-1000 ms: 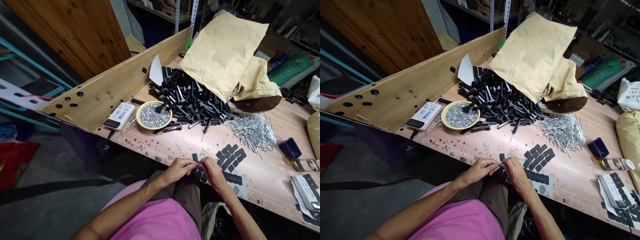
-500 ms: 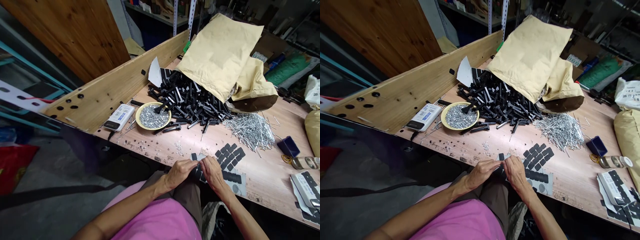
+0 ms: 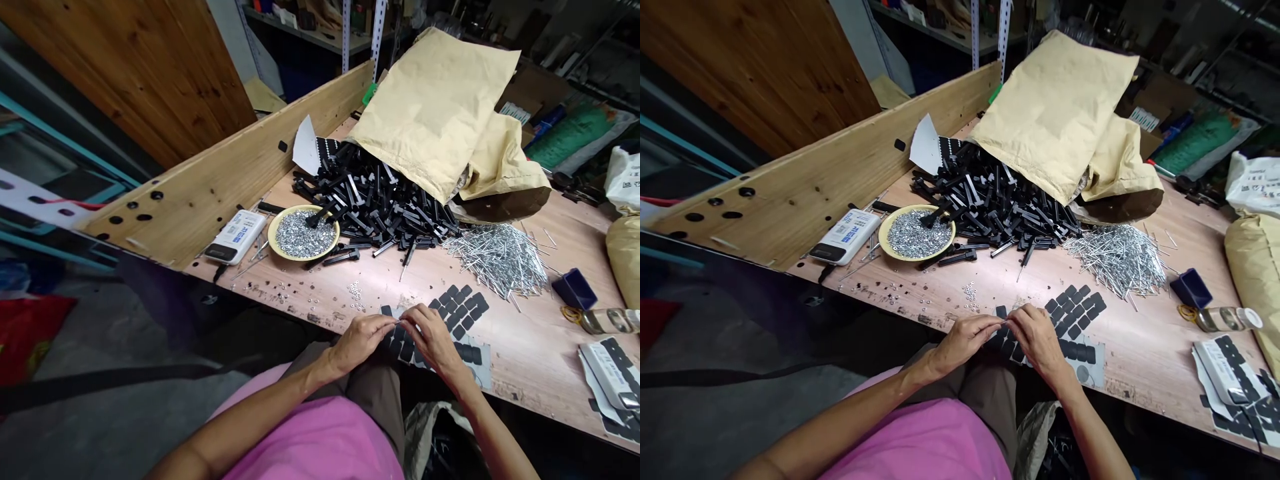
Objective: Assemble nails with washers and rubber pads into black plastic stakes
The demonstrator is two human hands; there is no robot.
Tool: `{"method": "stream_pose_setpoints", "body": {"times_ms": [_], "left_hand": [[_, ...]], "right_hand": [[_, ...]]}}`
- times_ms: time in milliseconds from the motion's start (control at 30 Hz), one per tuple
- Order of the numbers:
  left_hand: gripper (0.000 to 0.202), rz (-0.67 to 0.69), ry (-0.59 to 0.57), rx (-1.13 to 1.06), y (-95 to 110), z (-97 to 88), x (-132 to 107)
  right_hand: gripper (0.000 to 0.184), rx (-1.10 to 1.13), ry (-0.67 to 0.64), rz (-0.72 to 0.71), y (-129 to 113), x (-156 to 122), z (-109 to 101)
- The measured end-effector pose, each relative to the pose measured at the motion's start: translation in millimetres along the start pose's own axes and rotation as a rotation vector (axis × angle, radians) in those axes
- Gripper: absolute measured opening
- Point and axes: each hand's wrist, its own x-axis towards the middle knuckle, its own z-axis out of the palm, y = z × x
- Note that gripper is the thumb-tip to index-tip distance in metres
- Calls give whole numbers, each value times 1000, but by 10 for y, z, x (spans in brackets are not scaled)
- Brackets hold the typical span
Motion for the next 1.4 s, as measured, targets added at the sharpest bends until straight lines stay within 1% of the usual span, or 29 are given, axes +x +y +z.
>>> {"method": "stream_pose_setpoints", "body": {"times_ms": [67, 133, 167, 233, 300, 367, 433, 500, 533, 600, 667, 733, 767, 833, 900, 967, 1033, 1067, 1100, 1167, 1233, 1300, 1333, 1400], "left_hand": [[24, -6, -32, -21, 19, 18, -35], [23, -42, -53, -69, 49, 42, -60], [22, -85, -53, -104, 67, 56, -64], [21, -224, -30, -223, 105, 83, -45], [20, -381, 33, -434, 144, 105, 5], [20, -513, 110, -705, 181, 128, 74], [28, -637, 160, -950, 216, 162, 138], [40, -742, 176, -1112, 249, 217, 180], [43, -772, 184, -1160, 265, 252, 192], [43, -789, 215, -1199, 298, 331, 203], [42, -791, 234, -1197, 327, 410, 211], [43, -793, 231, -1172, 347, 477, 231], [43, -787, 222, -1145, 350, 502, 244], [43, -754, 193, -1046, 333, 534, 264], [46, -710, 149, -891, 271, 540, 252], [49, -655, 115, -695, 154, 526, 184], [50, -558, 125, -472, -9, 503, 64], [47, -489, 145, -363, -99, 490, -7], [43, -409, 185, -257, -190, 478, -78], [35, -256, 258, -73, -352, 460, -203], [28, -100, 300, 69, -463, 455, -282], [23, 35, 312, 172, -514, 462, -314], [23, 81, 311, 211, -521, 470, -317], [25, 125, 309, 274, -512, 489, -307]], "right_hand": [[51, -77, 6, -25, -2, -16, 74], [57, -92, 29, -2, 4, -37, 142], [58, -78, 40, 38, 9, -49, 162], [59, -5, 58, 181, 17, -77, 167], [58, 139, 94, 356, 7, -114, 141], [51, 325, 153, 468, -34, -158, 127], [38, 521, 201, 490, -101, -203, 161], [30, 703, 260, 501, -175, -241, 239], [30, 783, 296, 519, -209, -256, 283], [29, 918, 349, 583, -266, -278, 353], [30, 1029, 340, 661, -298, -300, 377], [30, 1043, 323, 711, -280, -336, 349], [28, 980, 338, 711, -240, -364, 318], [24, 701, 417, 664, -75, -451, 235], [22, 338, 508, 598, 218, -577, 130], [24, -11, 547, 565, 612, -727, 13], [27, -352, 496, 544, 1037, -873, -102], [27, -496, 438, 518, 1234, -937, -151], [28, -596, 378, 491, 1408, -991, -192], [29, -681, 287, 438, 1656, -1075, -230], [29, -664, 235, 389, 1760, -1137, -202], [29, -629, 166, 310, 1749, -1192, -132], [29, -600, 118, 248, 1722, -1215, -98], [29, -541, 26, 117, 1677, -1250, -65]]}}
